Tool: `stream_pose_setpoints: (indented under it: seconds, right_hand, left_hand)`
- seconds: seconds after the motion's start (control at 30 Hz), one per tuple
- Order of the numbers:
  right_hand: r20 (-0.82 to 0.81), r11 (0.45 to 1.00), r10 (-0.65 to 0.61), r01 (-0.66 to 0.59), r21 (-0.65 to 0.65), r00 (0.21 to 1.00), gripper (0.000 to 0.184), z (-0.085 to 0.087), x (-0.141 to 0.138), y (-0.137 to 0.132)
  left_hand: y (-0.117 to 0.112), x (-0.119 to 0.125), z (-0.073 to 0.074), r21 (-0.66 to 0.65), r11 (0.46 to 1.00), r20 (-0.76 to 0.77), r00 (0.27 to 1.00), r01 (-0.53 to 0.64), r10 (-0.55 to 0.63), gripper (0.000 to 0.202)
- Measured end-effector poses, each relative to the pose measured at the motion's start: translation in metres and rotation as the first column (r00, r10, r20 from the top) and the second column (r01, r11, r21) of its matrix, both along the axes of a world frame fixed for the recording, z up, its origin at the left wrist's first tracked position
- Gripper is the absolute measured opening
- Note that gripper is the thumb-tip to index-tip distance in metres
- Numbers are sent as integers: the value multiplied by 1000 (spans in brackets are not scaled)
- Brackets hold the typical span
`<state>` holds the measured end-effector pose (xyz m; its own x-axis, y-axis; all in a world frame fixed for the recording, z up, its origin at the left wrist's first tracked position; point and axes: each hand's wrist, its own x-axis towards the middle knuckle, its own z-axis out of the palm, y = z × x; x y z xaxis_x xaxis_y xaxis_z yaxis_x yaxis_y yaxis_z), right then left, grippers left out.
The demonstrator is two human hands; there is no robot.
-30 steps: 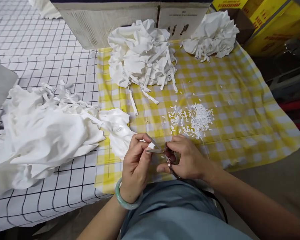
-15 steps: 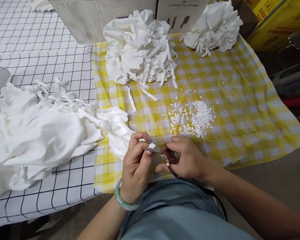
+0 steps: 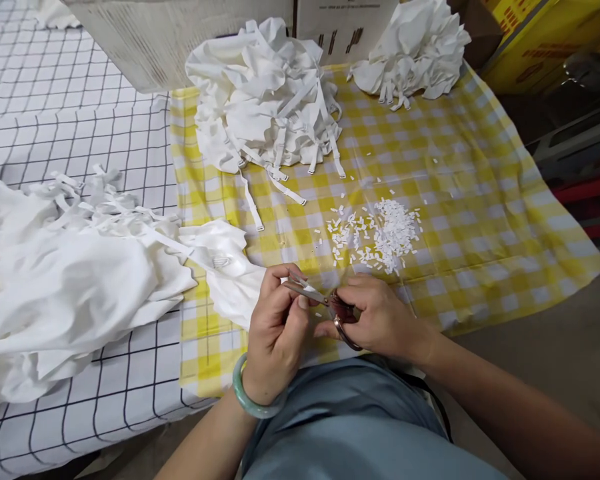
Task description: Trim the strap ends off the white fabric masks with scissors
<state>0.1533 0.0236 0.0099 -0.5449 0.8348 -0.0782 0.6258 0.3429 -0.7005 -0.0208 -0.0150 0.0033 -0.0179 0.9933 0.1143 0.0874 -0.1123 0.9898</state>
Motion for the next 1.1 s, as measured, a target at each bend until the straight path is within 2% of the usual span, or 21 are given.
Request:
stream_pose_setpoints:
  seconds: [0.1, 0.17, 0.23, 0.3, 0.33, 0.37, 0.43, 0.5, 0.53, 0.6, 0.63, 0.67, 0.73, 0.8, 0.9, 1.0, 1.07, 1.1]
  right_hand:
    - [31, 996, -89, 88, 19, 996, 42, -4, 12, -2]
    - [37, 982, -181, 183, -48, 983, 43, -8, 21, -4]
    - [4, 926, -319, 312, -214, 948, 44, -10, 28, -5]
    - [-80, 828, -456, 389, -405, 886, 42, -11, 30, -5]
    - [-155, 793, -498, 376, -480, 853, 40, -10, 28, -4]
    - [-250, 780, -514, 326, -534, 821, 40, -9, 24, -3]
    - [-425, 796, -474, 169, -581, 771, 43, -7, 13, -2]
    - [-507, 820, -430, 88, -566, 747, 36, -6, 0, -1]
    - [-510, 834, -415, 92, -543, 753, 31, -6, -5, -1]
    - [-483, 871, -366, 111, -478, 796, 25, -7, -14, -2]
    - [-458, 891, -319, 97, -444, 830, 24, -8, -17, -2]
    - [-424, 908, -263, 74, -412, 867, 23, -9, -20, -1]
    - [-354, 941, -187, 64, -332, 916, 25, -8, -27, 0]
    - [-353, 965, -206, 128, -230, 913, 29, -6, -40, 5]
    - [-445, 967, -248, 196, -160, 860, 31, -6, -75, 14]
    - [-475, 968, -231, 152, -199, 849, 32, -10, -115, 22]
    - [-518, 960, -239, 121, -252, 821, 25, -11, -133, 26]
    - [-561, 954, -257, 113, -279, 787, 23, -10, -137, 28]
  left_hand:
    - [10, 8, 3, 12, 998, -50, 997, 64, -63, 21]
    - [17, 14, 2, 3, 994, -50, 993, 107, -107, 22]
    - [22, 19, 0, -16, 992, -36, 991, 125, -126, 22]
    - [24, 24, 1, -38, 993, -33, 993, 115, -117, 24]
    - [23, 25, 3, -44, 993, -33, 993, 113, -115, 24]
    - [22, 25, 6, -45, 990, -31, 990, 135, -137, 24]
    - [20, 19, 13, -25, 971, -23, 971, 238, -238, 23]
    - [19, 0, 21, -6, 953, -61, 951, 302, -302, 23]
    - [20, -14, 23, 9, 965, -115, 959, 261, -258, 24]
    - [24, -52, 22, 85, 995, -314, 949, 44, -15, 24]
    - [28, -74, 19, 148, 987, -433, 893, -68, 127, 25]
    - [33, -95, 15, 208, 971, -563, 798, -117, 217, 27]
    - [44, -129, 2, 217, 975, -759, 621, -43, 196, 36]
    - [55, -148, -9, 184, 980, -843, 524, 69, 122, 30]
    - [61, -146, -13, 199, 975, -848, 516, 100, 121, 14]
    - [49, -131, 3, 265, 964, -822, 530, 28, 211, 11]
    - [35, -122, 19, 275, 958, -764, 585, -85, 271, 13]
    - [26, -118, 26, 215, 965, -706, 660, -148, 259, 14]
